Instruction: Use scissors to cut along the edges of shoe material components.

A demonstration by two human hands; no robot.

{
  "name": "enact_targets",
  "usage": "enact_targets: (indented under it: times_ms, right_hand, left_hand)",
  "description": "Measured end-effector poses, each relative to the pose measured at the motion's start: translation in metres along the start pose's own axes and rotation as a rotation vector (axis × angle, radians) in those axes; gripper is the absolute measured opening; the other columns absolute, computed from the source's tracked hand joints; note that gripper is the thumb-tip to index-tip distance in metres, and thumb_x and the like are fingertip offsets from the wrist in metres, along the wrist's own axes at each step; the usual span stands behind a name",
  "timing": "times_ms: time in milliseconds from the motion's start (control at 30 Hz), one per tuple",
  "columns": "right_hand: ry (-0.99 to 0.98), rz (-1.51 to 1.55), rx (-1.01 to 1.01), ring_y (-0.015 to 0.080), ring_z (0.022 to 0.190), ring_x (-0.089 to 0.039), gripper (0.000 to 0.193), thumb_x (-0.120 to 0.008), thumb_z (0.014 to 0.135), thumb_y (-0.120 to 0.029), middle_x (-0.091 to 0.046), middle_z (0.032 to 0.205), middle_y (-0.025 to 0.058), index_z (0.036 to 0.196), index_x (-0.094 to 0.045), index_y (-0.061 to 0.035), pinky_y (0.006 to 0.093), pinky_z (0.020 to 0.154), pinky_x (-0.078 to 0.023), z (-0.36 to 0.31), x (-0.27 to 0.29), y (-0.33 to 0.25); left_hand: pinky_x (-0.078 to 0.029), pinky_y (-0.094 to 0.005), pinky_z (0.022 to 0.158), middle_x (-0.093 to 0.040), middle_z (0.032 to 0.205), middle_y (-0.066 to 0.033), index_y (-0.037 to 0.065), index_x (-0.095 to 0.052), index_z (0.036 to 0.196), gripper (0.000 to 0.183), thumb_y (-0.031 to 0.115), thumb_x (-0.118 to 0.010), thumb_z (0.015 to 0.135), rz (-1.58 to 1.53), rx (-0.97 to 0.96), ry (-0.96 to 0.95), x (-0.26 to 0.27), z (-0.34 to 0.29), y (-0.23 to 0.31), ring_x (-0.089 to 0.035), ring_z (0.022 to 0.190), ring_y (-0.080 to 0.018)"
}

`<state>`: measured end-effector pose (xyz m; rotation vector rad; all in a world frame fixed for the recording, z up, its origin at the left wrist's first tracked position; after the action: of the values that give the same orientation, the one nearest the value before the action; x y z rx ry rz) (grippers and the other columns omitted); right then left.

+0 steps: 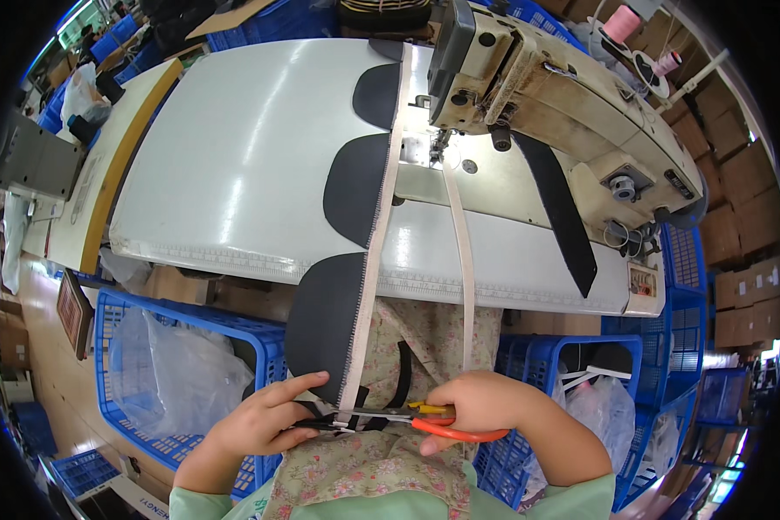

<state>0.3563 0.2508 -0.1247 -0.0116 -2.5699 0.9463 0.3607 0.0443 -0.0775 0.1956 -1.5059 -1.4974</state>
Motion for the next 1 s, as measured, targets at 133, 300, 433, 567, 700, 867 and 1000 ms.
enact_targets:
  times_ms: [133,300,433,567,700,867,1000]
  right_hand:
    - [-0.106,0.069,-0.141,0.0246,0.057,-0.056,0.047,-0.082,0.065,-0.047,-0.059,0.063,0.0081,0.076,-0.063,-0.0054,0.0345,0.053,-0.042,-0.005,-0.003,0.006]
    - [0.007,0.135,0.047,0.0215,0.059,-0.055,0.040,-0.083,0.068,-0.040,-0.058,0.066,0.0075,0.076,-0.061,-0.0068,0.0338,0.056,-0.042,-0.014,0.021,0.008]
    - [0.740,0.781,0.174,0.0116,0.066,-0.055,0.034,-0.078,0.078,-0.024,-0.057,0.074,0.0038,0.088,-0.052,-0.0039,0.0271,0.059,-0.045,0.029,0.058,0.004]
    - [0.890,0.936,0.243,0.0083,0.066,-0.052,0.026,-0.071,0.083,-0.014,-0.053,0.073,0.0020,0.091,-0.048,-0.0040,0.0244,0.059,-0.044,0.069,0.069,-0.016]
    - [0.957,0.943,0.250,0.0070,0.062,-0.048,0.019,-0.066,0.086,-0.008,-0.051,0.071,0.0007,0.091,-0.047,-0.0048,0.0234,0.056,-0.041,0.078,0.055,-0.024]
    - [0.858,0.910,0.368,0.0052,0.063,-0.047,0.018,-0.063,0.086,-0.002,-0.050,0.073,0.0001,0.091,-0.046,-0.0046,0.0207,0.056,-0.039,0.083,0.004,-0.029]
    - [0.802,0.914,0.385,0.0051,0.068,-0.048,0.017,-0.061,0.087,0.000,-0.052,0.079,-0.0002,0.093,-0.046,-0.0042,0.0207,0.061,-0.041,0.066,-0.009,-0.045]
  left_hand:
    - [-0.050,-0.0398,0.077,-0.045,0.135,-0.0233,0.000,-0.056,0.082,0.022,0.013,-0.073,0.077,0.000,0.004,-0.018,-0.002,-0.001,0.000,-0.060,0.092,-0.0373]
    - [-0.051,-0.0371,0.072,-0.047,0.135,-0.0243,0.000,-0.058,0.082,0.022,0.013,-0.074,0.075,-0.052,-0.013,0.077,0.007,-0.012,0.004,-0.062,0.087,-0.0347]
    - [-0.051,-0.0357,0.070,-0.047,0.134,-0.0243,0.001,-0.058,0.082,0.022,0.013,-0.075,0.076,-0.081,0.004,0.006,-0.001,-0.019,0.014,-0.063,0.084,-0.0331]
    - [-0.052,-0.0348,0.067,-0.047,0.134,-0.0243,0.002,-0.058,0.085,0.021,0.013,-0.074,0.077,-0.113,-0.030,-0.033,-0.008,-0.022,0.019,-0.063,0.081,-0.0323]
    - [-0.053,-0.0349,0.076,-0.047,0.134,-0.0249,-0.001,-0.056,0.092,0.024,0.011,-0.072,0.077,-0.225,0.243,-0.138,-0.008,-0.032,-0.008,-0.063,0.096,-0.0353]
    - [-0.045,-0.0385,0.092,-0.043,0.134,-0.0247,-0.001,-0.055,0.093,0.021,0.007,-0.069,0.080,0.097,0.195,0.279,0.024,0.003,-0.030,-0.053,0.116,-0.0368]
    - [-0.049,-0.0371,0.084,-0.050,0.126,-0.0236,-0.002,-0.053,0.103,0.033,0.011,-0.072,0.079,-0.077,0.313,0.200,0.000,-0.013,-0.060,-0.058,0.107,-0.0362]
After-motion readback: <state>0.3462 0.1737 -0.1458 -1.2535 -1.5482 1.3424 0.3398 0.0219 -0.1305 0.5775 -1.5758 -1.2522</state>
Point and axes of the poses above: each hand's wrist, its own z-axis towards the middle knuckle, its own x-axis out of the back of the hand, y = z × x, the point moved 9 cm from there along z, towards the middle knuckle
